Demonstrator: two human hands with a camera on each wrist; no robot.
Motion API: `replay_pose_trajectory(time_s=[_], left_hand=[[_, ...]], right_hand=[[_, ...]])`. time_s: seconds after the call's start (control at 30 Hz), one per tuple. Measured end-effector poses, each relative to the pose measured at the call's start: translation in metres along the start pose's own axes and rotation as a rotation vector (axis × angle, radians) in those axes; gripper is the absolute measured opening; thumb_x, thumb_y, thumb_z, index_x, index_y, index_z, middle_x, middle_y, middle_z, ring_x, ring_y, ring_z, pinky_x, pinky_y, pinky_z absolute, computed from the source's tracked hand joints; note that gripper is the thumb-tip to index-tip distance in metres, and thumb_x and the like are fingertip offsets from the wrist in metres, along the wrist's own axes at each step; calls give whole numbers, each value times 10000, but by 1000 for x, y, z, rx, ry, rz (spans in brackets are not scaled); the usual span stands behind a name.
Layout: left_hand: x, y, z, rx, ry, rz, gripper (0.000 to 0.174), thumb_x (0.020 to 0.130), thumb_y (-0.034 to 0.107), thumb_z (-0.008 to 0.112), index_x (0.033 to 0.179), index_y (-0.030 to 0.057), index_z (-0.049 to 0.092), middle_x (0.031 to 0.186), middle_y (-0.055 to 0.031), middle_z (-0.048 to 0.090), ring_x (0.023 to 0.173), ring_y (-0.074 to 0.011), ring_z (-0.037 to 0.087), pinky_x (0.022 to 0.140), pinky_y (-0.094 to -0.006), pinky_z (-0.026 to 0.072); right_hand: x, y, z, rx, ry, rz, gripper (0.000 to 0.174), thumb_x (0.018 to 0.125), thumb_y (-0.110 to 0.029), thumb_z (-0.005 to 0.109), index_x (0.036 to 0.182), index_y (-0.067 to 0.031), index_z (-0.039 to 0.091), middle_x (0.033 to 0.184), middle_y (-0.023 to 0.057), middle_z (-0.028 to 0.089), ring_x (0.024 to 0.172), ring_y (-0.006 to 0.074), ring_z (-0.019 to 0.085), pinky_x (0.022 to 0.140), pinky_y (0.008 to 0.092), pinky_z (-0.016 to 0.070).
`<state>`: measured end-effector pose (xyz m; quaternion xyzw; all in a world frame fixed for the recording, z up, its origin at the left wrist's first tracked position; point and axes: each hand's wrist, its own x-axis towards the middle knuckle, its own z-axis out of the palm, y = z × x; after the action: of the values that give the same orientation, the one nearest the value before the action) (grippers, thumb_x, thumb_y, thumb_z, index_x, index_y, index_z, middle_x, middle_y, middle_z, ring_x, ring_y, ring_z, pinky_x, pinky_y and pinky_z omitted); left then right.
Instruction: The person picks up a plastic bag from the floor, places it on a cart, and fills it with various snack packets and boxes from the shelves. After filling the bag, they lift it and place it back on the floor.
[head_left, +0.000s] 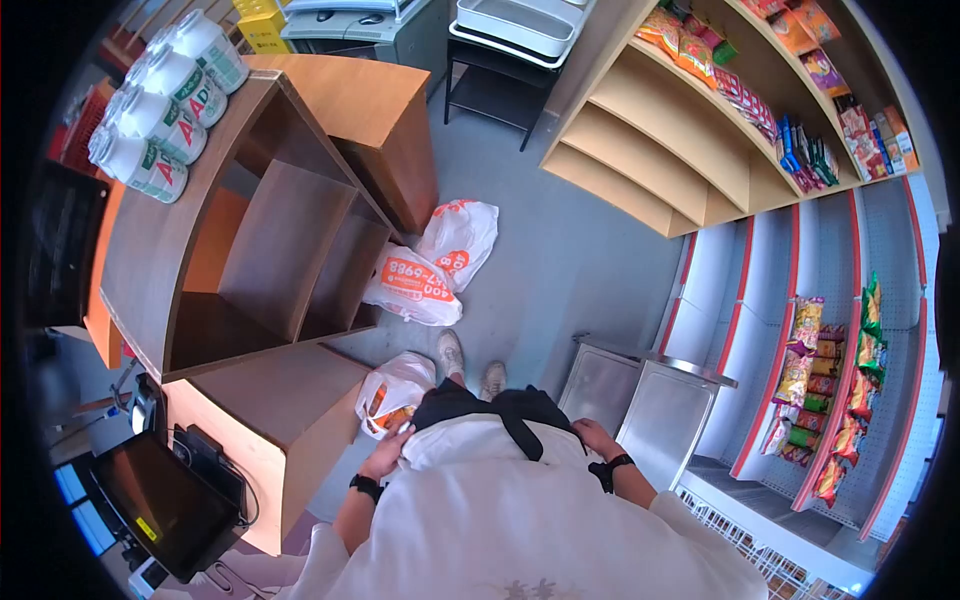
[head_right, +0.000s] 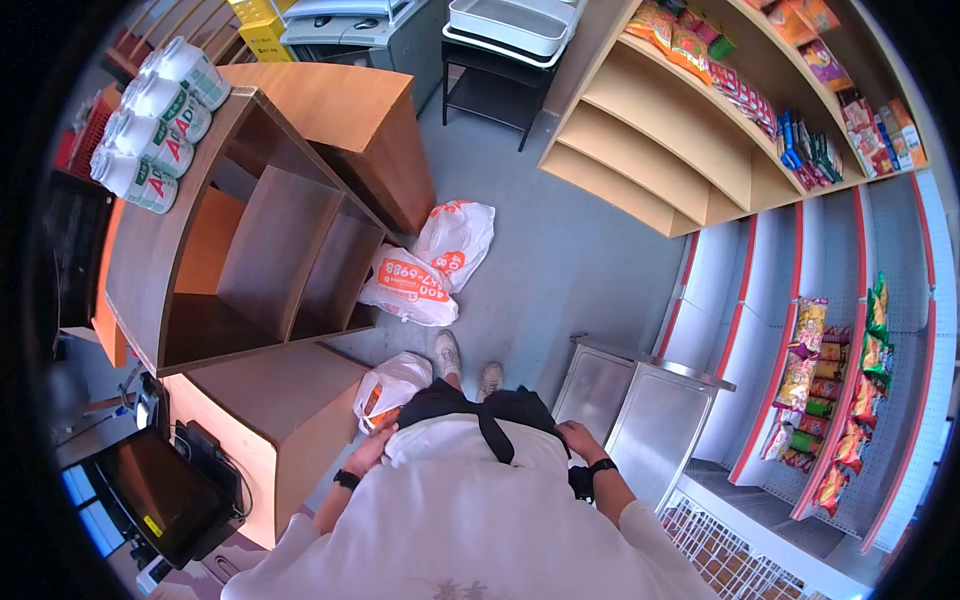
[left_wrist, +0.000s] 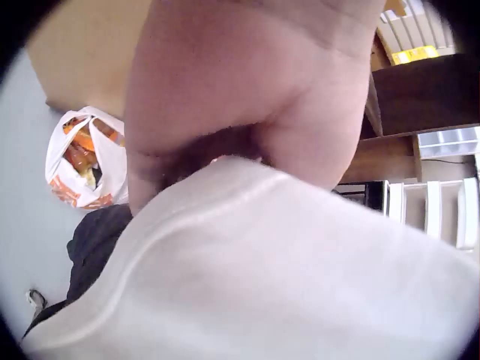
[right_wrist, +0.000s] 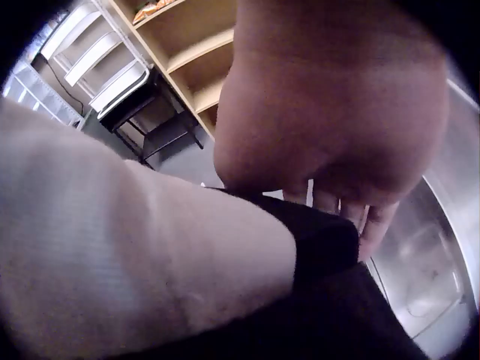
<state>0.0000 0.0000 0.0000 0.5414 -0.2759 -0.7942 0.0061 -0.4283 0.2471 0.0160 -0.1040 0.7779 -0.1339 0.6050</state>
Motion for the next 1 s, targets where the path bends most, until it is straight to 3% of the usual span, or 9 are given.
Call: replay_pose_trajectory(time_s=[0.1, 0.3, 0.5, 0.57, 0.67, 0.8, 0.87, 0.9, 1.0], left_hand=[[-25, 56, 23, -19, 202, -54, 505, 857, 218, 682, 1284, 43, 476, 1131, -78, 587, 1032, -164, 568, 885, -292, 457], [-4, 48, 5, -335, 63, -211, 276, 899, 172, 552, 1151, 59, 559, 951, -52, 621, 804, -180, 598, 727, -317, 519], [-32, 90, 59, -131, -2, -236, 240, 865, 49, 500, 1083, 62, 601, 891, -47, 628, 821, -159, 616, 753, -277, 511], [-12, 68, 58, 136, -115, 117, 302, 850, 16, 564, 1147, 67, 572, 887, -27, 625, 836, -103, 603, 748, -242, 487], [10, 45, 68, 81, -135, 181, 529, 862, 46, 641, 1347, 110, 440, 871, 3, 602, 805, -67, 571, 730, -237, 473], [22, 38, 77, 254, -120, 273, 574, 881, 142, 654, 1395, 126, 399, 877, 2, 587, 763, -82, 559, 708, -249, 468], [20, 47, 87, 559, 13, 226, 520, 862, 206, 653, 1329, 88, 455, 858, -20, 610, 756, -103, 582, 683, -268, 477], [20, 49, 92, 558, 23, 226, 520, 862, 206, 653, 1329, 88, 455, 858, -20, 610, 756, -103, 582, 683, -268, 477], [14, 55, 116, 657, 78, 291, 465, 840, 196, 611, 1262, 55, 475, 869, -112, 661, 790, -182, 648, 709, -325, 502]], right_hand=[[4, 1, -3, 68, 141, -73, 386, 858, -295, 561, 1060, 25, 637, 973, 149, 677, 910, 238, 620, 852, 327, 458], [-8, 19, -10, 324, 231, 86, 339, 872, -268, 552, 989, 34, 654, 957, 127, 659, 879, 197, 593, 814, 306, 457], [-3, 70, -31, 124, 205, -163, 384, 896, -326, 514, 1024, 11, 647, 881, 87, 641, 763, 190, 590, 651, 332, 495], [8, 79, -44, 133, 196, -125, 348, 899, -311, 512, 984, 5, 631, 832, 74, 602, 726, 187, 582, 602, 323, 503], [25, 87, -63, 154, 190, -171, 296, 901, -271, 511, 941, 7, 605, 776, 69, 556, 652, 187, 577, 535, 292, 511], [46, 78, -80, 40, 254, -205, 320, 891, -240, 505, 964, 41, 640, 807, 112, 630, 643, 207, 596, 568, 322, 503], [49, 68, -82, 94, 258, -197, 304, 856, -237, 548, 917, 36, 668, 865, 226, 676, 820, 274, 664, 765, 377, 507], [57, 65, -84, 82, 244, -219, 287, 820, -223, 613, 910, 44, 665, 819, 179, 684, 774, 188, 635, 722, 353, 500], [58, 67, -90, -4, 239, -289, 266, 809, -212, 629, 910, 31, 667, 804, 151, 684, 767, 174, 623, 719, 347, 497]])
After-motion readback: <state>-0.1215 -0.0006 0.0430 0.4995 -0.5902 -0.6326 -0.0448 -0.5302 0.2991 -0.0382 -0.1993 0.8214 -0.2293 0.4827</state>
